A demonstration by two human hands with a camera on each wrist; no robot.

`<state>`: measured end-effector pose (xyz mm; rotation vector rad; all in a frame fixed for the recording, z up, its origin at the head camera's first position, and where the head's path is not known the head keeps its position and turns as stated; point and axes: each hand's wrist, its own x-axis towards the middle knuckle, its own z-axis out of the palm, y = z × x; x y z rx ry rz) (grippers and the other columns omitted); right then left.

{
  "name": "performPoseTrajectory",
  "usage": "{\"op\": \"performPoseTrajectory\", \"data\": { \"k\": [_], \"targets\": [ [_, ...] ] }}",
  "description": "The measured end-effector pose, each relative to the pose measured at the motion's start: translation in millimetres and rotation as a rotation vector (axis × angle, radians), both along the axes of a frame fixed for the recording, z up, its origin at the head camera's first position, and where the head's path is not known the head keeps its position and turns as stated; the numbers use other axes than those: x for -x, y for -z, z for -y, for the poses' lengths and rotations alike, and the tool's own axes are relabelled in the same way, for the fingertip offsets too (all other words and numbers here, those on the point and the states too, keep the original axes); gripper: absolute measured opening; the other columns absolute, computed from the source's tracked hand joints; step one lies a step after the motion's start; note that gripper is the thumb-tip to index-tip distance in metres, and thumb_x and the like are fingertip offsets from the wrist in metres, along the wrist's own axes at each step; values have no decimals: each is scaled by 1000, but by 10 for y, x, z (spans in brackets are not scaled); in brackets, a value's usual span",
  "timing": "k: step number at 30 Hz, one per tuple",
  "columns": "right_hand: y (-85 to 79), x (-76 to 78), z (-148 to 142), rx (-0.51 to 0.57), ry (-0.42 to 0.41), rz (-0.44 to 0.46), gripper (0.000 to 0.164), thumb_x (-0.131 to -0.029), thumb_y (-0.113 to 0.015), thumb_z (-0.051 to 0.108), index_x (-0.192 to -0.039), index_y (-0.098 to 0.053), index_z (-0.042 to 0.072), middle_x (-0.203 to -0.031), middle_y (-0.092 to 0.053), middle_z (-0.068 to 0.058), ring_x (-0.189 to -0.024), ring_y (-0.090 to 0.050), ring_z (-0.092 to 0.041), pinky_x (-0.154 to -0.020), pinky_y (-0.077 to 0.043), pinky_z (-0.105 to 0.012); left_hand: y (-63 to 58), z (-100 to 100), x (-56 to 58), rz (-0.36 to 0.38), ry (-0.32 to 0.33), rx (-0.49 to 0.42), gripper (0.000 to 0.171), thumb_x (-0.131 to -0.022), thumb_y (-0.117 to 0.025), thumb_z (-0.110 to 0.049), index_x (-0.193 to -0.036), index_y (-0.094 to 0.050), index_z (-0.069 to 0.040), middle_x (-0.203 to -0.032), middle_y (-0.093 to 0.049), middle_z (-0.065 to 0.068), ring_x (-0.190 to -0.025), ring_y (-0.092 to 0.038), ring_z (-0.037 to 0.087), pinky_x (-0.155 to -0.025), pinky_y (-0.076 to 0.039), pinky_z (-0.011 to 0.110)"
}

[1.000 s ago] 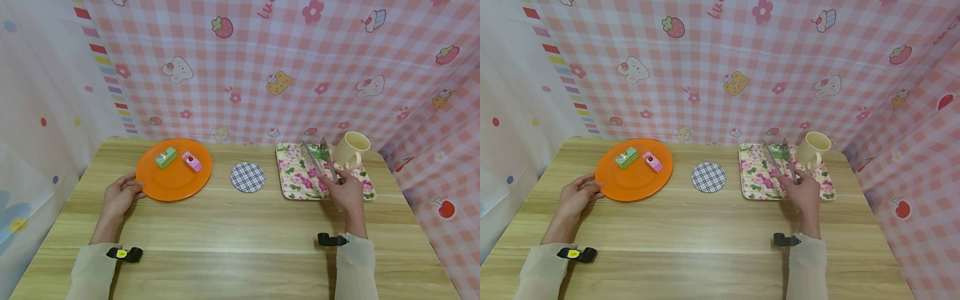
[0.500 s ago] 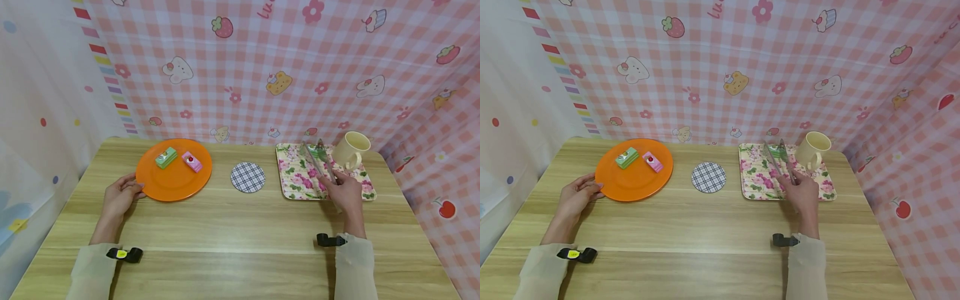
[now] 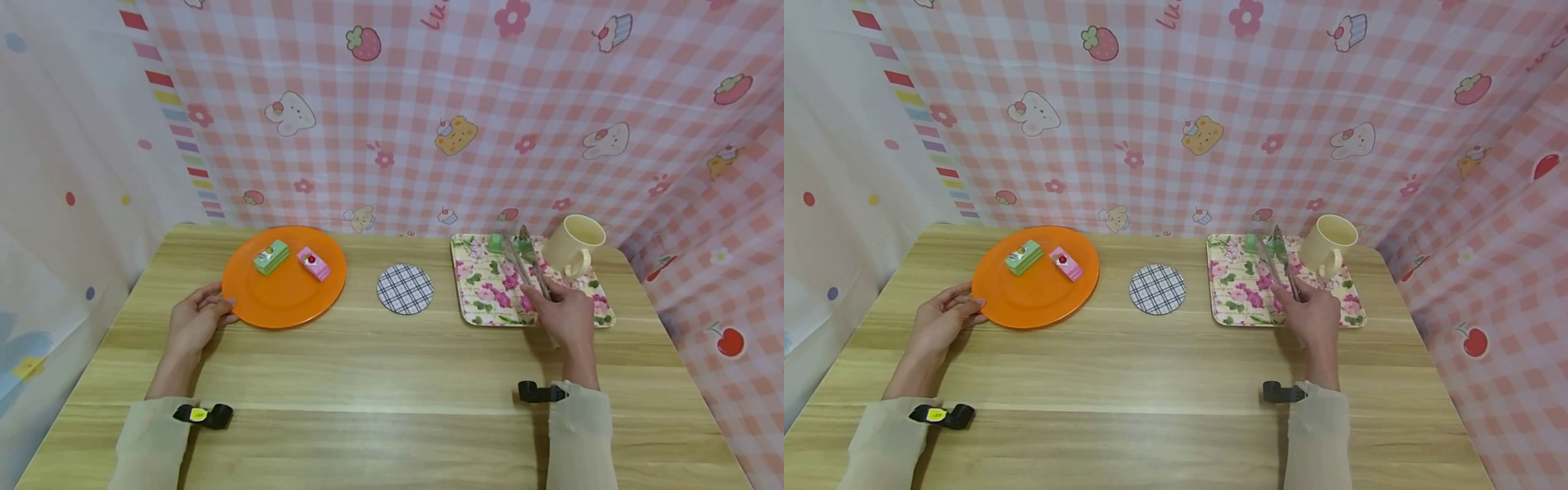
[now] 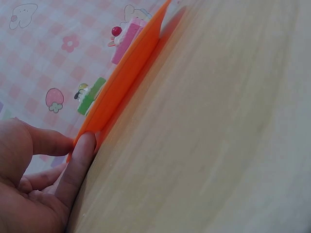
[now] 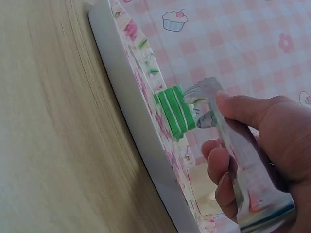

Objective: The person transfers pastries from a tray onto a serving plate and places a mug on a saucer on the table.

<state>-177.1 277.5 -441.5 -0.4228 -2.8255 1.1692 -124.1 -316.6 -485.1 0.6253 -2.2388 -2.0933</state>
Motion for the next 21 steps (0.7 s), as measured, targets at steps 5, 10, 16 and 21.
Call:
{"op": "performPoseTrajectory", "data": {
  "k": [5, 10, 16, 21],
  "targets": [
    [-4, -3, 22, 9, 11, -17, 73, -91, -69, 61, -149, -55, 18, -70, -68, -3, -54, -67, -19, -44, -47, -29, -4, -2, 2, 7, 1, 8, 63, -100, -62, -7, -157, -35, 2, -96, -64, -8, -80, -68, 1, -75, -64, 18],
    [13, -5, 33, 6, 9, 13, 76, -91, -69, 61, -149, -55, 14, -94, -73, -18, -59, -66, -16, -50, -49, -28, -19, -8, -1, 8, 1, 9, 63, -100, -62, -7, -157, -35, 2, -96, -64, -8, -79, -68, 1, -75, -64, 18],
    [41, 13, 82, -18, -3, 70, 82, -90, -69, 61, -148, -54, 5, -116, -71, -26, -65, -67, -16, -64, -50, -26, -21, -7, -3, 8, 1, 12, 63, -100, -61, -7, -157, -35, 2, -95, -64, -9, -78, -69, 1, -74, -64, 18],
    [63, 43, 172, -47, -19, 86, 71, -91, -70, 59, -132, -65, 1, -102, -73, -21, -68, -67, -18, -61, -51, -27, -8, -5, -4, 10, 4, 25, 63, -101, -61, -7, -157, -35, 2, -97, -64, -9, -80, -68, 1, -75, -64, 18]
  ]
}}
